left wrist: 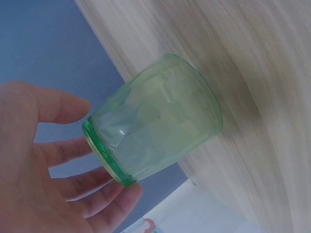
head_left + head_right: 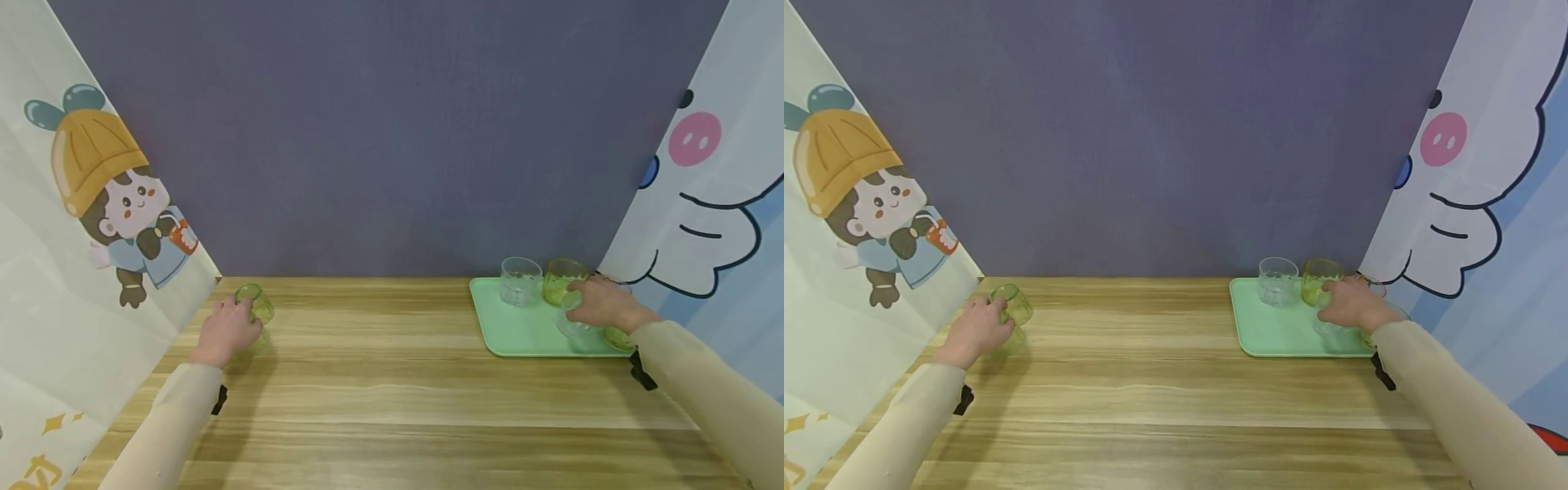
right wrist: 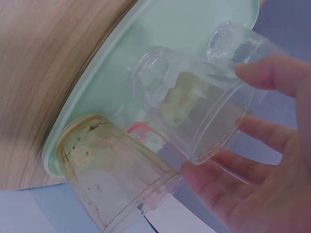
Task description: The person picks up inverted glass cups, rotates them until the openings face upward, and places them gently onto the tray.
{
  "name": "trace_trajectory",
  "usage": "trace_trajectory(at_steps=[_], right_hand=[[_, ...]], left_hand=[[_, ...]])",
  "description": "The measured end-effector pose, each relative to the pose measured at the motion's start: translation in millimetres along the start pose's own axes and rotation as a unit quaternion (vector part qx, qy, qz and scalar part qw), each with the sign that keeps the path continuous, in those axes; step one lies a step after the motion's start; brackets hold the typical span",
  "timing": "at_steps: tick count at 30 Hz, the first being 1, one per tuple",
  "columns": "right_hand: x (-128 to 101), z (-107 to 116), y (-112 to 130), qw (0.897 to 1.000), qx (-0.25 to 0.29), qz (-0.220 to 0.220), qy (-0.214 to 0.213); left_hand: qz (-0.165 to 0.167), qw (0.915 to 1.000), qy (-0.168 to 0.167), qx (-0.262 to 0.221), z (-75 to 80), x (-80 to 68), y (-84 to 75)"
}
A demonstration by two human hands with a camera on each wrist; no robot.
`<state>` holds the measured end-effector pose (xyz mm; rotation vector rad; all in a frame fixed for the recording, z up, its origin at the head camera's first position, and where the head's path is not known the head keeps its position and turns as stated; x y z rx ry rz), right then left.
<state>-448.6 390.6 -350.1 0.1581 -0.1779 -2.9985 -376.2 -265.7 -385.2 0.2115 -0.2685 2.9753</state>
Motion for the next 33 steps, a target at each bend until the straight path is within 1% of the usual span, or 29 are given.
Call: trace_trajectory(at_steps=[6,22,28,33], right_hand=[[1,0,-3,1.0,-0.021,0.0,-0.013],[2,-3,-10,0.999,-0.025,0.011,-0.027],[2,-3,-11,0.999,-0.032,0.007,-0.032],[2,-3,-13,0.999,-0.025,0.004,-0.038]], left_hand=[[0.002,1.0,0.001,-0.002,0.6,-1.0,-1.1],[0.003,1.0,0.004,0.002,0.6,-2.2,-0.2],[0.003,1.0,0.004,0.002,0.5,-2.1,-0.1],[0.003,1.0,0.005,-0.002,1.8,-1.9,-0.7]])
Point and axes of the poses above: each hand's wrist, its own x-axis towards the middle knuckle, its own z-axis out of the back of the hand, y = z × x, the point moved 6 cm from there along x, towards the middle knuckle, and after that the axes turned 9 degrees about -z, right-handed, at the moved point
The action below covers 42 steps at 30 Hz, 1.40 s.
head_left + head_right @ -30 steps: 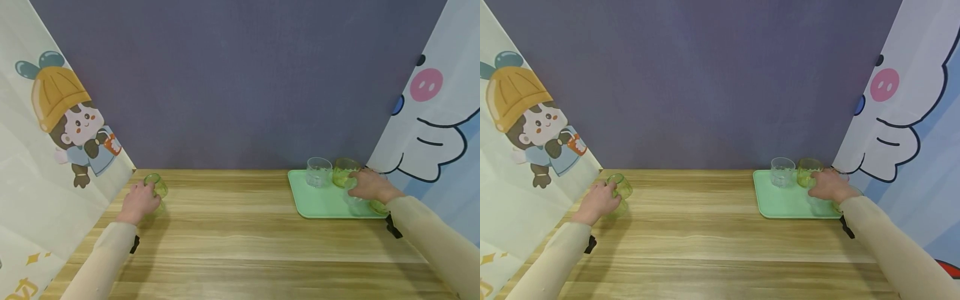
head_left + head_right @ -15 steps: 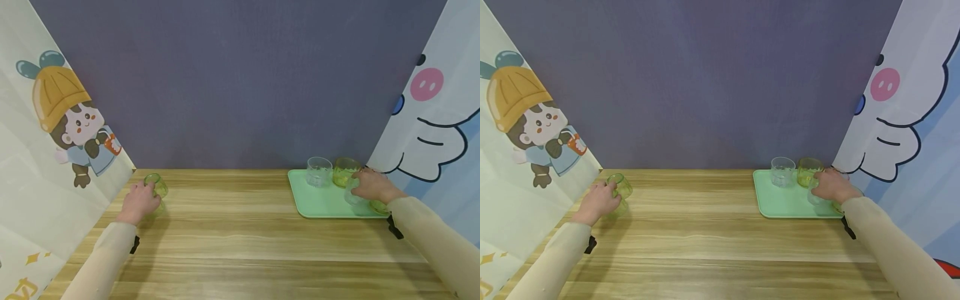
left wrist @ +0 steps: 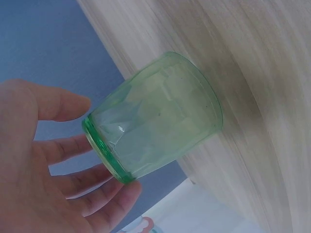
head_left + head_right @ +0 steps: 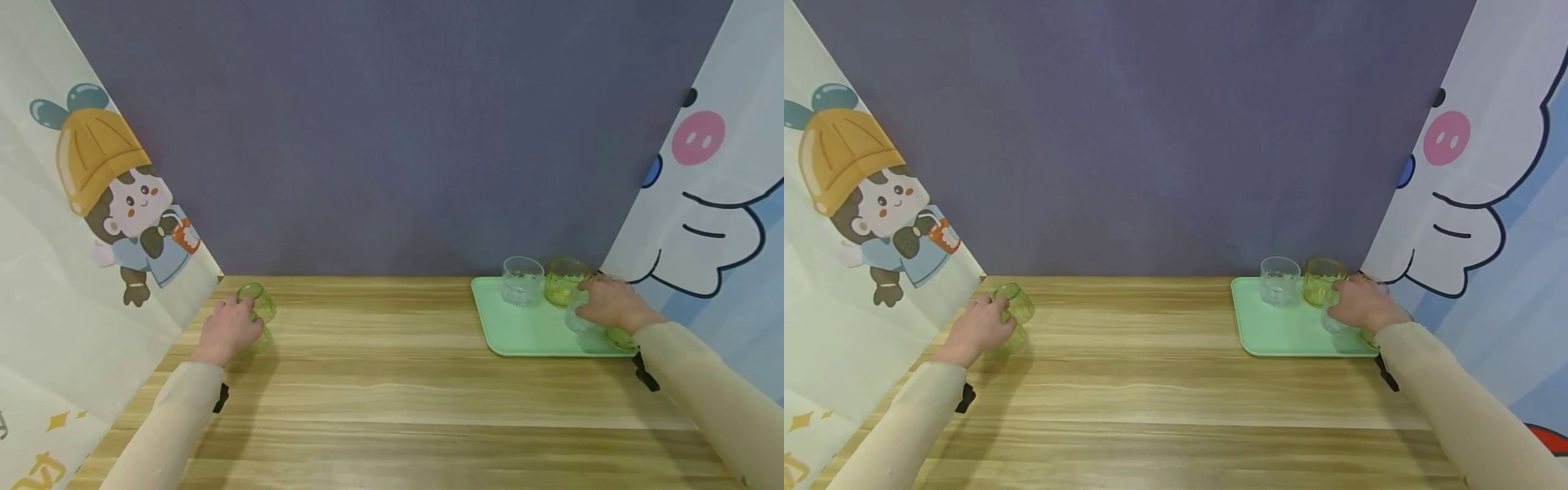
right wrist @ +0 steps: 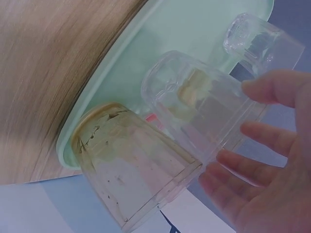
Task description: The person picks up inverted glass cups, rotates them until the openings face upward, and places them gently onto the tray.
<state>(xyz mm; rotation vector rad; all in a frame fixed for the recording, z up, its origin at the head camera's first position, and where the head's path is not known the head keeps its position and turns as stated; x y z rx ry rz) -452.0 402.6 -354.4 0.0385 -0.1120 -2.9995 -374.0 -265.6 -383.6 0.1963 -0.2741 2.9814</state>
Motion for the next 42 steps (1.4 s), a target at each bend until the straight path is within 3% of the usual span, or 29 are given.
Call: trace_trajectory(at_steps=[9,20,33,42], right_hand=[[-2,3,-1,0.999,0.035,-0.003,0.009],[0,6,5,0.999,0.054,0.011,0.001],[-12,13,22,0.995,0.098,0.006,-0.02],[-22,2,31,0.985,0.171,0.024,-0.01]], left_hand=[[0.0,0.9999,0.012,-0.003,1.9,1.2,3.0],[0.028,0.9964,0.068,-0.042,-1.2,1.6,14.5],[0.012,0.997,0.067,-0.038,0.7,6.5,9.3],[-0.012,0.9977,0.056,-0.036,3.7,9.8,-4.0]])
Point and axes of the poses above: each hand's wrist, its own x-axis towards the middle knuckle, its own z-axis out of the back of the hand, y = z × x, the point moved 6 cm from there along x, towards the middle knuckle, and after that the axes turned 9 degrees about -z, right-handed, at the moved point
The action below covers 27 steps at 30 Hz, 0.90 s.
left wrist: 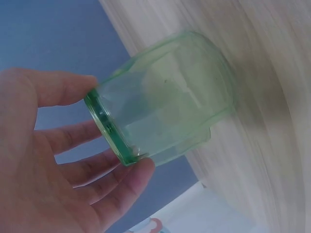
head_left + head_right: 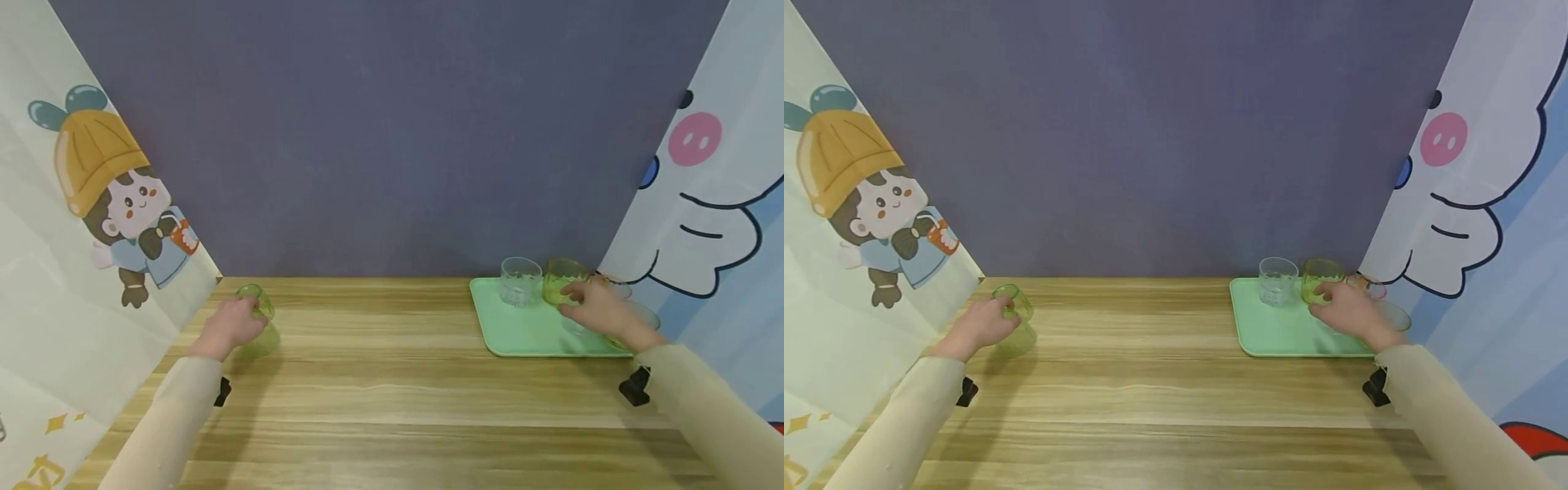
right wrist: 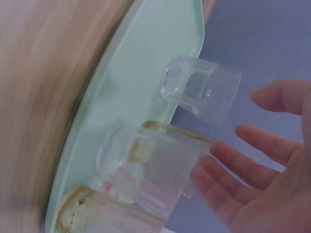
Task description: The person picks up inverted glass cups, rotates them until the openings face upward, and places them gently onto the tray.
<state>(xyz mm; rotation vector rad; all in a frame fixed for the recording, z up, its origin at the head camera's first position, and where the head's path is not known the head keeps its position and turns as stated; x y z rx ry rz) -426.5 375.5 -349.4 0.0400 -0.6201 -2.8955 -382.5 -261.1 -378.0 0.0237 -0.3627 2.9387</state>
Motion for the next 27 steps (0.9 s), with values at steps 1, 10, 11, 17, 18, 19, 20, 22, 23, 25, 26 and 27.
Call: trace_trajectory(at_steps=[1,10,11,17,18,19,20,22,23,25,26,27], right_hand=[[-1,-1,1,1.0,0.002,-0.001,-0.002],[-8,-12,16,1.0,0.017,-0.007,-0.011],[-9,-13,17,1.0,0.026,-0.007,-0.011],[-16,-22,22,0.997,0.074,-0.004,-0.012],[-17,-24,23,0.997,0.08,-0.002,-0.012],[-18,-26,24,0.996,0.087,-0.003,-0.012],[-18,-28,25,0.996,0.092,0.0,-0.013],[-19,-32,28,0.995,0.103,-0.001,-0.014],[-19,-34,30,0.994,0.107,-0.002,-0.014],[-19,-38,33,0.993,0.12,-0.002,-0.012],[-20,-40,34,0.992,0.126,-0.001,-0.01],[-20,-41,36,0.991,0.133,-0.002,-0.008]], left_hand=[[-0.002,1.0,-0.003,-0.001,0.8,0.1,-1.2],[-0.018,0.9991,-0.032,-0.019,5.2,-1.5,-10.1],[-0.021,0.9988,-0.039,-0.021,5.8,-1.8,-11.6],[-0.034,0.996,-0.071,-0.043,8.4,-3.8,-20.9],[-0.035,0.9956,-0.073,-0.046,8.5,-4.0,-21.8],[-0.036,0.9954,-0.073,-0.05,8.6,-4.3,-22.8],[-0.036,0.9952,-0.073,-0.054,8.5,-4.4,-23.6],[-0.035,0.9948,-0.069,-0.066,7.8,-4.7,-24.5],[-0.034,0.9946,-0.067,-0.072,7.5,-4.7,-25.0],[-0.031,0.9939,-0.06,-0.087,6.6,-4.8,-25.2],[-0.03,0.9934,-0.058,-0.094,6.0,-4.6,-25.0],[-0.028,0.993,-0.056,-0.101,5.6,-4.5,-25.0]])
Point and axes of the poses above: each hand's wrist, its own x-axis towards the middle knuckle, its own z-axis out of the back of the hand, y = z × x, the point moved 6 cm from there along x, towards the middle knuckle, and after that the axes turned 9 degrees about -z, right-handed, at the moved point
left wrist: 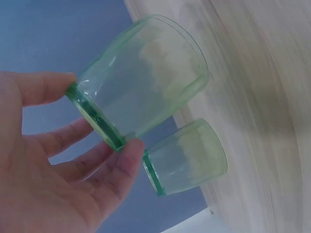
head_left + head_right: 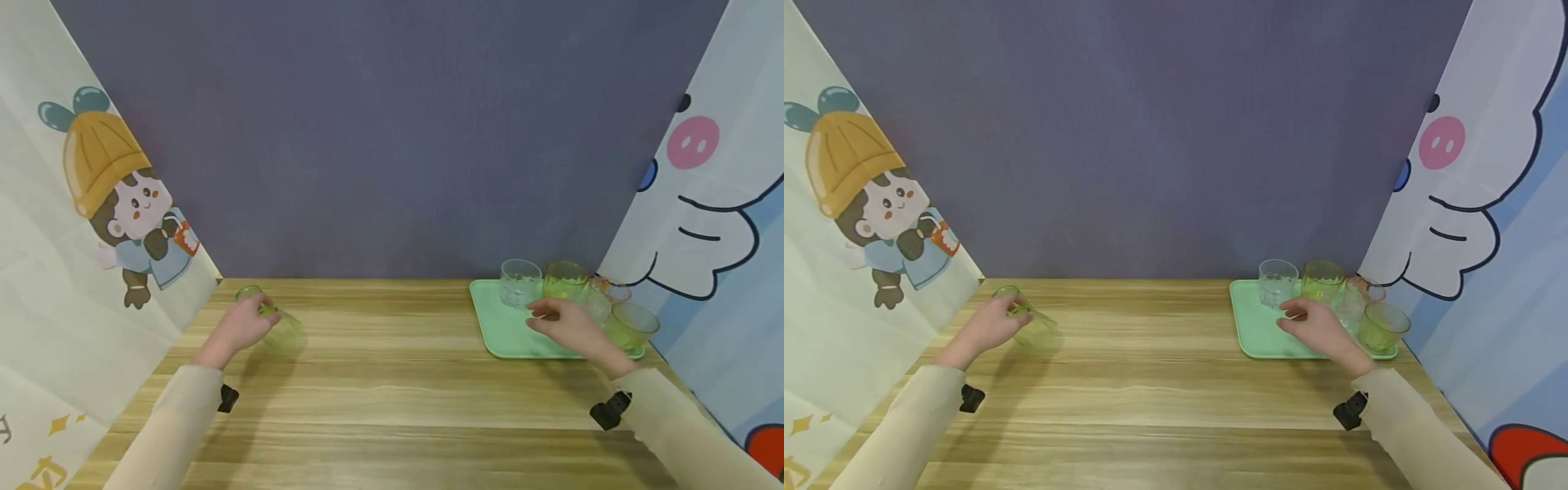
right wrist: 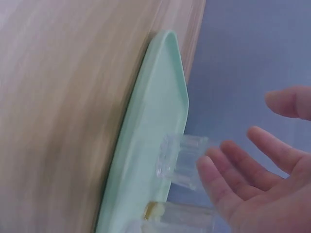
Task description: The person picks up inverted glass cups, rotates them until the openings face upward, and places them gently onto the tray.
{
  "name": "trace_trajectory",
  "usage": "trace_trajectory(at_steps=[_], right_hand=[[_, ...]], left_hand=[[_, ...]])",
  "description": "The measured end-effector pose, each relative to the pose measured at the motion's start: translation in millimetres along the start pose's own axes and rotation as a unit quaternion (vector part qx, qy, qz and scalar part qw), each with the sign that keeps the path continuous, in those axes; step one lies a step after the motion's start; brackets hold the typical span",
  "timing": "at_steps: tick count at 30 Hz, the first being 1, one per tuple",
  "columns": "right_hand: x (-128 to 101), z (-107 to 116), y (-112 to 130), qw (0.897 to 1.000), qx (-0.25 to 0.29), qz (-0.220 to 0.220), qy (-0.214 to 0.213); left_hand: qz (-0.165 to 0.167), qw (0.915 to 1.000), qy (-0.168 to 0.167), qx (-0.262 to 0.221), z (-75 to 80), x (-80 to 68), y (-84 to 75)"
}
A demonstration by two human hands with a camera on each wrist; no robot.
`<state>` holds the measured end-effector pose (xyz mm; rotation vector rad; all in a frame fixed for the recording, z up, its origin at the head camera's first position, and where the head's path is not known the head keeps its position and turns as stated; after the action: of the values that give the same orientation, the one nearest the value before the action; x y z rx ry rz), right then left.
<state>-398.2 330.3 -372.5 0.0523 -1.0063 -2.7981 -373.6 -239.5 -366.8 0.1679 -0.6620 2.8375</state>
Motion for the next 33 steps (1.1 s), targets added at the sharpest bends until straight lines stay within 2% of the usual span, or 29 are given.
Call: trace_trajectory(at_steps=[8,19,33], right_hand=[[7,-16,-1,0.998,0.061,0.01,0.016],[23,-36,-6,0.993,0.108,0.029,0.024],[31,-56,-1,0.975,0.202,0.066,0.071]], left_hand=[[0.012,0.9985,0.008,-0.052,-7.3,4.6,-5.1],[0.012,0.9969,-0.014,-0.076,-16.4,10.1,-21.4],[0.019,0.9887,-0.033,-0.145,-34.7,17.4,-32.0]])
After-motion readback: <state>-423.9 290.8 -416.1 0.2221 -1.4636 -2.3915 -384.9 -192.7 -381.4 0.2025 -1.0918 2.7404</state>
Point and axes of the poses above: each hand's wrist, its own x-axis towards the middle knuckle, its own z-axis out of the back of the hand, y = z × x, the point moved 6 cm from there along x, towards the middle knuckle, and after that the axes turned 9 degrees about -z, right-handed, at the moved point
